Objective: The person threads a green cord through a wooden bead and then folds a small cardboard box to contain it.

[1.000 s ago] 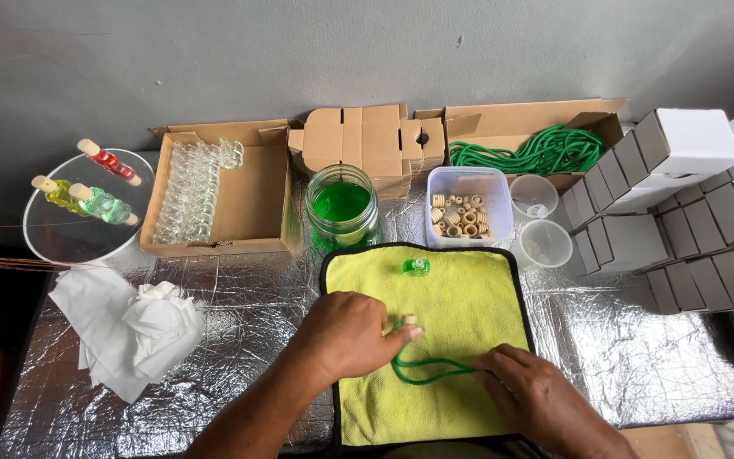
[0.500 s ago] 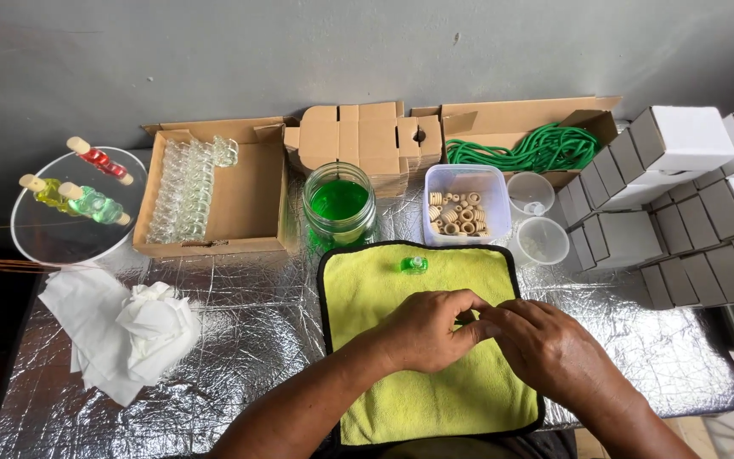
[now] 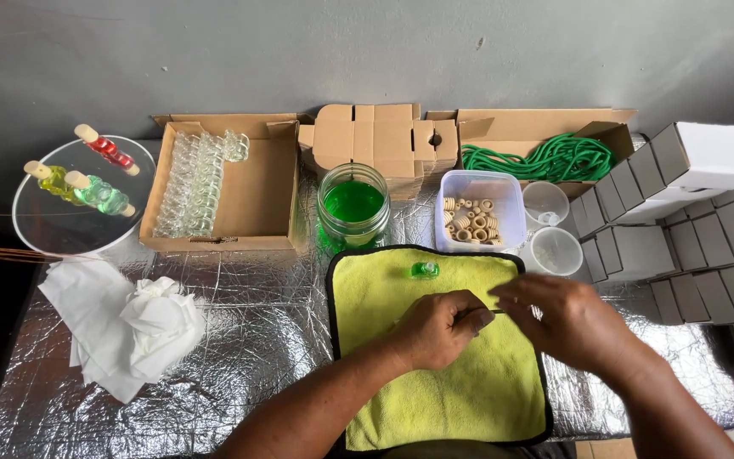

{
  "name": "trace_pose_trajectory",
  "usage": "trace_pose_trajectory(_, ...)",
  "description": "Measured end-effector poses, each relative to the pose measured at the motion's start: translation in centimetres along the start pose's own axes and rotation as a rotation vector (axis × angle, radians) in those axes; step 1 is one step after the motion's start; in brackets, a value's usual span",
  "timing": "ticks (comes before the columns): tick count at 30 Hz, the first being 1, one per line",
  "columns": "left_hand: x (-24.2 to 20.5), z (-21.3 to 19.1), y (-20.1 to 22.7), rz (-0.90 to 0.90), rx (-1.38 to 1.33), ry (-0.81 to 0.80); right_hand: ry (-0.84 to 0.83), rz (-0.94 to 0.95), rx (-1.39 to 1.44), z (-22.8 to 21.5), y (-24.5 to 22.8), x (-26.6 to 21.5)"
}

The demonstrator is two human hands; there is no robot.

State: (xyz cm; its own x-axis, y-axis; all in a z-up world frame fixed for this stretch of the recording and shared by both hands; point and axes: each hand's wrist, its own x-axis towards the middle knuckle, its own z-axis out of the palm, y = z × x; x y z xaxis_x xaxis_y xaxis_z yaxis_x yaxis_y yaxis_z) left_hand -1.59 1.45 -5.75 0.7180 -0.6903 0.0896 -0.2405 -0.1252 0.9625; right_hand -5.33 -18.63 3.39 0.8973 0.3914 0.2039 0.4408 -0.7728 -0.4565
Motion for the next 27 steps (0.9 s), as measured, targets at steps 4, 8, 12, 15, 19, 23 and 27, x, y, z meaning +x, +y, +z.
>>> trace_pose_trajectory(4,-0.2,0.0,0.3,0.048,-0.013,-0.004,0.07,-0.037,-0.096,-1.3,1.3,3.6)
trace_pose_trajectory(8,-0.3,-0.2,0.7,0.101,-0.082,0.009,0.048,0.034,-0.237,-0.3,3.1,8.0)
trace_pose_trajectory(12,-0.4,0.8,-0.2,0.101,0.097,-0.017,-0.24,0.194,-0.369,1.7,6.5,12.1)
trace_pose_trajectory(15,-0.4,1.3,-0.9,0.177,0.174,0.01,-0.383,0.246,-0.507,4.0,9.6,13.8)
trace_pose_trajectory(19,-0.3,1.5,-1.4,0.197,0.181,0.038,-0.512,0.424,-0.54,4.0,8.1,15.6)
trace_pose_trajectory(23,-0.5,1.5,-1.3,0.182,0.176,0.017,-0.527,0.451,-0.571,4.4,7.3,15.9)
trace_pose_trajectory(27,-0.3,1.5,-1.3,0.184,0.176,0.005,-0.528,0.492,-0.597,5.1,7.6,16.1)
